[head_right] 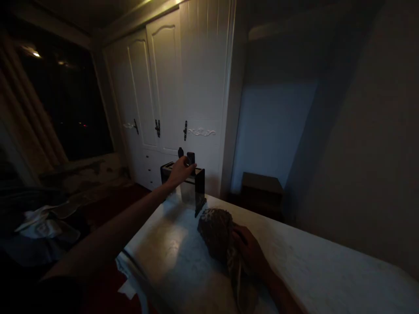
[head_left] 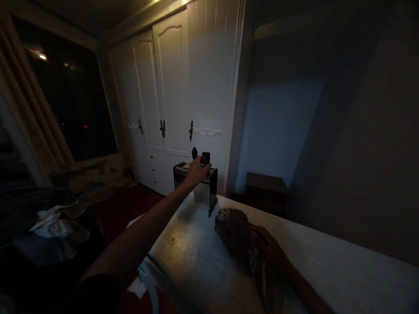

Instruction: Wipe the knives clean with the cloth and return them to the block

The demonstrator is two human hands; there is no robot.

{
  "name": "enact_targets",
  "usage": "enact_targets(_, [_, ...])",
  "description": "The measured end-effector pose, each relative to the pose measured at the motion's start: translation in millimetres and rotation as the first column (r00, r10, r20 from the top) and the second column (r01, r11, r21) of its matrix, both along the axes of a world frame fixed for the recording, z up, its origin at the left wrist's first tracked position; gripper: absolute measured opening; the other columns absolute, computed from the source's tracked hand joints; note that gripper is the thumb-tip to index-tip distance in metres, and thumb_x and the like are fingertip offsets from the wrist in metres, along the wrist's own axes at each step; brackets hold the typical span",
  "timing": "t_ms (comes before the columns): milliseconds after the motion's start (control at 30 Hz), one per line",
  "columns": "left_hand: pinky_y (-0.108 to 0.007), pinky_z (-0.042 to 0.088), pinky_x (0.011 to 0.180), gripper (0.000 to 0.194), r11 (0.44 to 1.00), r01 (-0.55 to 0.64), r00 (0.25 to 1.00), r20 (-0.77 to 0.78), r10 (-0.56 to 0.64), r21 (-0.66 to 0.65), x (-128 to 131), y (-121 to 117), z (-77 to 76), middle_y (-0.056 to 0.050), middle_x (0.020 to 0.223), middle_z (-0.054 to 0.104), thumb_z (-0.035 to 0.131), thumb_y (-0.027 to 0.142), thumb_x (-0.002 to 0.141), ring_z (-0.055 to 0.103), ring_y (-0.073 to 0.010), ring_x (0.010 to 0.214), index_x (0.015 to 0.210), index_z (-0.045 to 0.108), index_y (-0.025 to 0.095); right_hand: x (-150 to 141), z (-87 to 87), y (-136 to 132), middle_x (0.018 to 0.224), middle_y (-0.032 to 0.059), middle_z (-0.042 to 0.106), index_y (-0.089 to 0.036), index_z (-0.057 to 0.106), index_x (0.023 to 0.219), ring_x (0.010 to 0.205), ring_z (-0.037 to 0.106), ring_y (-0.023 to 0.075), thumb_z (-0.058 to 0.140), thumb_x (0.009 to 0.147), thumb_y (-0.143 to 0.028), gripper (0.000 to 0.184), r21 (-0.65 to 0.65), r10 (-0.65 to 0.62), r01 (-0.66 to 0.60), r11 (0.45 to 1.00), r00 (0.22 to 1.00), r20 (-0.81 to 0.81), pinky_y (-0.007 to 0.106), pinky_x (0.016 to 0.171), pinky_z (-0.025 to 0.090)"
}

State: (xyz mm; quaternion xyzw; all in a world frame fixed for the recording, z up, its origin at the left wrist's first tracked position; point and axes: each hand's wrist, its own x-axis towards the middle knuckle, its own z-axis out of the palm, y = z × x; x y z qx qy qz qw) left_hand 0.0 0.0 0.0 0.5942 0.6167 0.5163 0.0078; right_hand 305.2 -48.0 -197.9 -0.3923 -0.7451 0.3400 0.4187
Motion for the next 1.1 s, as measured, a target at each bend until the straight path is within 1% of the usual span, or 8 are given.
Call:
enact_targets(100, [-0.029,0.042,0.069,0.017,1.000,0.002,0.999,0.033,-0.002,0.006,-1,6,-1.0,-0.004,0.082,0.062,0.066,0.029,0.079,0.058,-0.0170,0.075,0.081,0.054,0.017,2,-1.9,1,0.118,0.0122,0.064,-0.020,0.066,0.110,0.112,0.057,0.0299,0.051,0.088,-0.059,0.047,0.010,0.010,-0.010,1.000,1.000,-0.003,0.047,0.103,0.042])
enact_targets(233, [-0.028,0.043,0.069,0.017,0.998,0.060,0.983,0.170,-0.062,0.018,-4,14,-2.7,-0.003,0.080,0.061,0.067,0.028,0.075,0.058,-0.0165,0.075,0.080,0.056,0.016,4,-3.0,3,0.118,0.0124,0.064,-0.020,0.065,0.111,0.114,0.057,0.0301,0.051,0.087,-0.060,0.049,-0.002,0.042,-0.042,0.999,0.999,0.004,0.047,0.105,0.040])
enact_targets(367, [-0.028,0.044,0.069,0.018,0.995,0.076,0.962,0.260,-0.089,0.060,-8,19,7.8,-0.001,0.075,0.059,0.068,0.026,0.071,0.056,-0.0154,0.073,0.076,0.056,0.015,4,-0.3,2,0.118,0.0131,0.064,-0.019,0.065,0.110,0.113,0.057,0.0306,0.051,0.086,-0.062,0.051,-0.022,0.053,-0.053,0.998,0.999,0.008,0.048,0.104,0.040])
enact_targets(500, [-0.026,0.044,0.069,0.019,0.987,0.079,0.942,0.313,-0.120,0.141,-10,19,36.9,0.000,0.072,0.058,0.072,0.023,0.066,0.055,-0.0143,0.073,0.072,0.055,0.015,2,1.7,0,0.118,0.0138,0.064,-0.018,0.065,0.110,0.113,0.057,0.0309,0.050,0.086,-0.064,0.054,-0.033,0.053,-0.053,0.998,0.999,-0.003,0.048,0.104,0.040])
enact_targets(700, [-0.028,0.045,0.073,0.016,0.950,0.121,0.932,0.298,-0.209,0.289,-4,8,105.3,-0.002,0.074,0.058,0.071,0.016,0.069,0.054,-0.0134,0.072,0.075,0.057,0.012,2,7.2,-9,0.126,0.0154,0.062,-0.017,0.061,0.121,0.116,0.057,0.0328,0.049,0.085,-0.070,0.065,-0.088,0.072,-0.075,0.993,0.997,-0.031,0.050,0.106,0.040])
enact_targets(867, [-0.032,0.044,0.082,0.014,0.910,0.078,0.933,0.292,-0.211,0.408,6,-11,155.4,-0.002,0.074,0.054,0.070,0.011,0.073,0.056,-0.0145,0.079,0.077,0.057,0.009,-1,11.9,-14,0.138,0.0187,0.053,-0.014,0.052,0.136,0.125,0.051,0.0382,0.071,0.068,-0.067,0.088,-0.033,0.077,-0.075,0.997,0.995,0.064,0.055,0.108,0.037])
enact_targets(967, [-0.031,0.044,0.083,0.013,0.870,0.087,0.937,0.258,-0.238,0.485,15,-29,170.0,0.000,0.074,0.051,0.067,0.009,0.076,0.055,-0.0125,0.077,0.075,0.055,0.010,-4,6.4,-12,0.138,0.0199,0.053,-0.012,0.057,0.132,0.127,0.048,0.0402,0.075,0.063,-0.064,0.088,0.037,0.014,-0.020,0.999,0.988,0.155,0.057,0.110,0.034])
enact_targets(1100, [-0.030,0.046,0.074,0.013,0.821,0.207,0.924,0.169,-0.343,0.532,33,-54,169.7,-0.001,0.073,0.052,0.066,0.013,0.080,0.051,-0.0107,0.067,0.073,0.055,0.012,-6,0.9,-11,0.136,0.0236,0.053,-0.006,0.062,0.124,0.129,0.046,0.0409,0.067,0.066,-0.059,0.078,0.072,-0.046,0.033,0.997,0.981,0.190,0.056,0.112,0.030])
